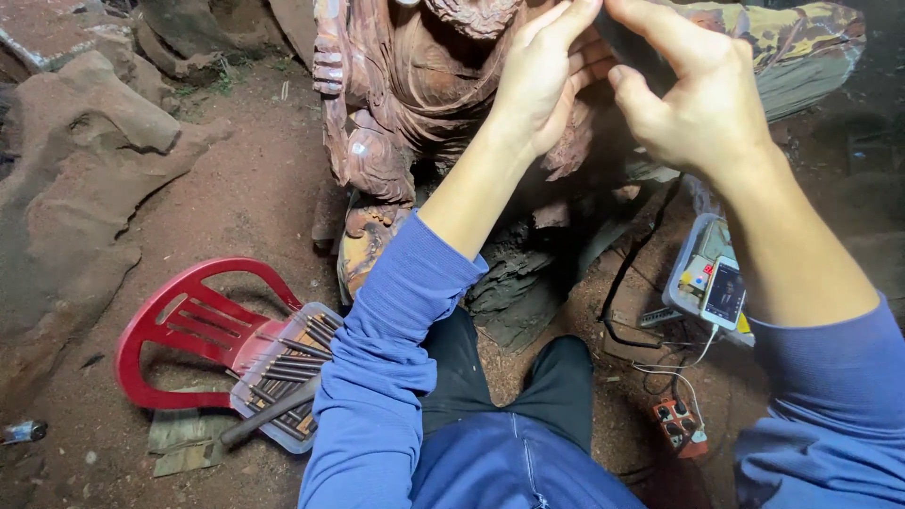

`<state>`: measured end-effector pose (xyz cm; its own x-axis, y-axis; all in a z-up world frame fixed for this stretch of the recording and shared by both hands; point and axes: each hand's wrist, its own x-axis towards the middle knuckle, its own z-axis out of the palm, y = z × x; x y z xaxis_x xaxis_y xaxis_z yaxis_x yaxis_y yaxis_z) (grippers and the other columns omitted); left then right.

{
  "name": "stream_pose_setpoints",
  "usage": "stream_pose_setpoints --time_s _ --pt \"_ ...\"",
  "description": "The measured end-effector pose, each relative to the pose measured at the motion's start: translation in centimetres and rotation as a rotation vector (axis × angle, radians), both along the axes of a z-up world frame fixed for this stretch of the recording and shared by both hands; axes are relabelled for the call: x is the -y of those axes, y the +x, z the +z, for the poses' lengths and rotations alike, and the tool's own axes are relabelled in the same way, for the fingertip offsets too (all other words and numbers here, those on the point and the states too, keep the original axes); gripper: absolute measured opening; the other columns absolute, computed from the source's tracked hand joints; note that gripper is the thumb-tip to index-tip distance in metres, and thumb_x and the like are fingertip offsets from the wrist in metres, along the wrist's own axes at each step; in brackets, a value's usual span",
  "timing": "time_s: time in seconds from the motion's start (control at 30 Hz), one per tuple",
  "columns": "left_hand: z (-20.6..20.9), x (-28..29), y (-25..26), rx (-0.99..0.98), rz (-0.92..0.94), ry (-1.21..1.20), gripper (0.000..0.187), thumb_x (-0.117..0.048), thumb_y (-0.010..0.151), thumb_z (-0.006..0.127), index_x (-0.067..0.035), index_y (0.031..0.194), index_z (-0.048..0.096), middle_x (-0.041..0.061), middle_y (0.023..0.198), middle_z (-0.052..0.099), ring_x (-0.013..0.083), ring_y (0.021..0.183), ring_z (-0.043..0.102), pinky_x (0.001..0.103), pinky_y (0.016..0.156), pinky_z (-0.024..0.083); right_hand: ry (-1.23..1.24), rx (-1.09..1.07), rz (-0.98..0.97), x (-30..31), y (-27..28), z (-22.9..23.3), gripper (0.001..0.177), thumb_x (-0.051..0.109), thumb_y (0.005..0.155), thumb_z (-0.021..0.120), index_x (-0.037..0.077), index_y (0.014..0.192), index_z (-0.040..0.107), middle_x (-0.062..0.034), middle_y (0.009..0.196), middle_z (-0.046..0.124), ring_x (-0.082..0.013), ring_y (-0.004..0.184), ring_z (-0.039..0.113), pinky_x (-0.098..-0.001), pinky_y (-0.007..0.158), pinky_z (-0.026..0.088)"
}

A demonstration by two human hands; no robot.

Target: Carving and detailing a large wooden sculpture using a chisel, mallet, and rotary tool.

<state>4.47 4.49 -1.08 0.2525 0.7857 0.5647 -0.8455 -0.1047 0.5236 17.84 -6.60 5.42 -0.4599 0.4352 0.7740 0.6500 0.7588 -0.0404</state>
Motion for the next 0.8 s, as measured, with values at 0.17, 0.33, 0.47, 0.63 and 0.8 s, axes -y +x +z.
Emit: stream_pose_setpoints --time_s 0.17,0.33,0.47,0.63,0.8 --pt "-0.3 -0.6 0.8 -0.007 0.019 -0.027 0.029 -0.024 0.1 0.063 0.004 0.108 0.07 0.018 0.092 0.071 0.0256 0.085 0.067 0.04 0.077 0.054 0.031 0.129 -0.023 -1.1 1.7 0.5 0.047 -0.017 0.095 0.072 -0.02 0.142 0.069 -0.0331 0.129 0.076 -0.0425 0.104 0.074 -0.0441 0.085 0.058" --pt "-0.2 -0.8 0.5 -0.002 -0.019 -0.064 0.028 -0.022 0.099 0.064 0.005 0.107 0.07 0.02 0.092 0.072 0.0264 0.084 0.067 0.041 0.072 0.056 0.039 0.16 0.008 -1.4 1.8 0.8 0.046 -0.018 0.097 0.072 -0.021 0.142 0.071 -0.0336 0.129 0.076 -0.0432 0.101 0.072 -0.0452 0.084 0.057" --pt "0.1 -0.7 0.3 0.007 -0.019 -0.043 0.028 -0.022 0.096 0.066 0.005 0.101 0.07 0.019 0.09 0.071 0.0261 0.082 0.066 0.043 0.071 0.056 0.074 0.195 -0.006 -1.6 2.0 0.9 0.045 -0.017 0.097 0.074 -0.018 0.143 0.074 -0.0319 0.125 0.077 -0.0434 0.094 0.07 -0.046 0.08 0.055" --pt "-0.3 -1.1 0.5 0.034 -0.027 -0.033 0.027 -0.02 0.097 0.065 0.007 0.102 0.071 0.019 0.092 0.071 0.0271 0.083 0.067 0.044 0.072 0.056 0.061 0.184 -0.001 -2.3 2.8 0.1 0.039 -0.017 0.099 0.075 -0.02 0.138 0.075 -0.0326 0.118 0.076 -0.0436 0.09 0.068 -0.0466 0.078 0.054" --pt "-0.9 -1.4 0.8 0.029 -0.004 -0.033 0.031 -0.023 0.098 0.063 0.007 0.102 0.07 0.019 0.094 0.071 0.0283 0.086 0.068 0.047 0.075 0.056 0.044 0.198 -0.112 -2.7 3.6 -0.9 0.032 -0.01 0.102 0.079 -0.017 0.133 0.077 -0.0304 0.112 0.076 -0.0425 0.083 0.066 -0.0461 0.071 0.053"
